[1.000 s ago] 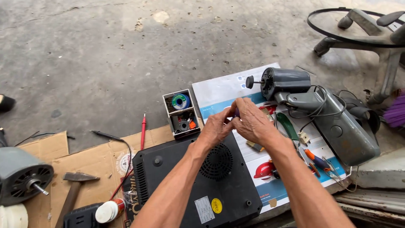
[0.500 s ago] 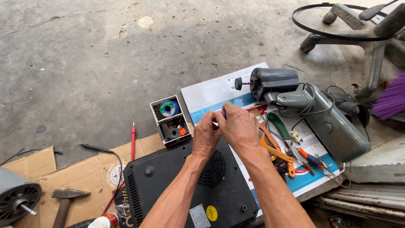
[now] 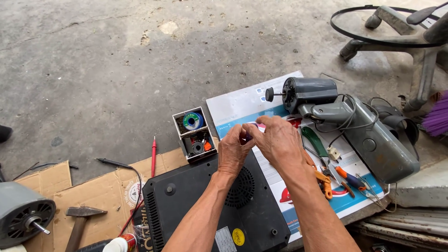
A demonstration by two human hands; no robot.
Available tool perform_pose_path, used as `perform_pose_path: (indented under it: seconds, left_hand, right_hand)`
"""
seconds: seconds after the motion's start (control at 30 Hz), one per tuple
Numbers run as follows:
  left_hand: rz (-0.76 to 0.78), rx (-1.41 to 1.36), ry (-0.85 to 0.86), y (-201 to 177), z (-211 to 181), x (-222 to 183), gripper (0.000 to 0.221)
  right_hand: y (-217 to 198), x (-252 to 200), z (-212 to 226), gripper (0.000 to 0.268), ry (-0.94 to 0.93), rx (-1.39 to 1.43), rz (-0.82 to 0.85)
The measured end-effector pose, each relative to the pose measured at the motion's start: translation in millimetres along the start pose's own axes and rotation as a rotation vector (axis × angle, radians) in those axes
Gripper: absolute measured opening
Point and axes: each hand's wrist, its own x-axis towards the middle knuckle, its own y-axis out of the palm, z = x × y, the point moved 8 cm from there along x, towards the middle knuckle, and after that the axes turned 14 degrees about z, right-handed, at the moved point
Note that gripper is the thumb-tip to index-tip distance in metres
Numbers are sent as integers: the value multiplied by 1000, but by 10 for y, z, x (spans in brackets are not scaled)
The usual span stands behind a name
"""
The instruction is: Using an electric screwdriver and a manual screwdriver to remove screws from the back cover of an induction cooker for repair.
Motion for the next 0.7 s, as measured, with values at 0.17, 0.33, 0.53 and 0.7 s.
perform_pose_path:
  seconds: [0.17, 0.33, 0.53, 0.7]
  left_hand:
    - [115, -33, -14, -123, -206, -67, 34]
    - [374, -43, 11, -51, -182, -10, 13]
    - [154, 108, 66, -144, -98, 109, 32]
    - [397, 50, 42, 21, 69, 85, 16]
  right_hand:
    - [263, 182, -43, 39, -89, -14, 38]
    - [199, 60, 57, 38, -95, 5, 160]
    - [129, 44, 91, 51, -39, 85, 69]
    - [367, 262, -16, 42, -149, 36, 76]
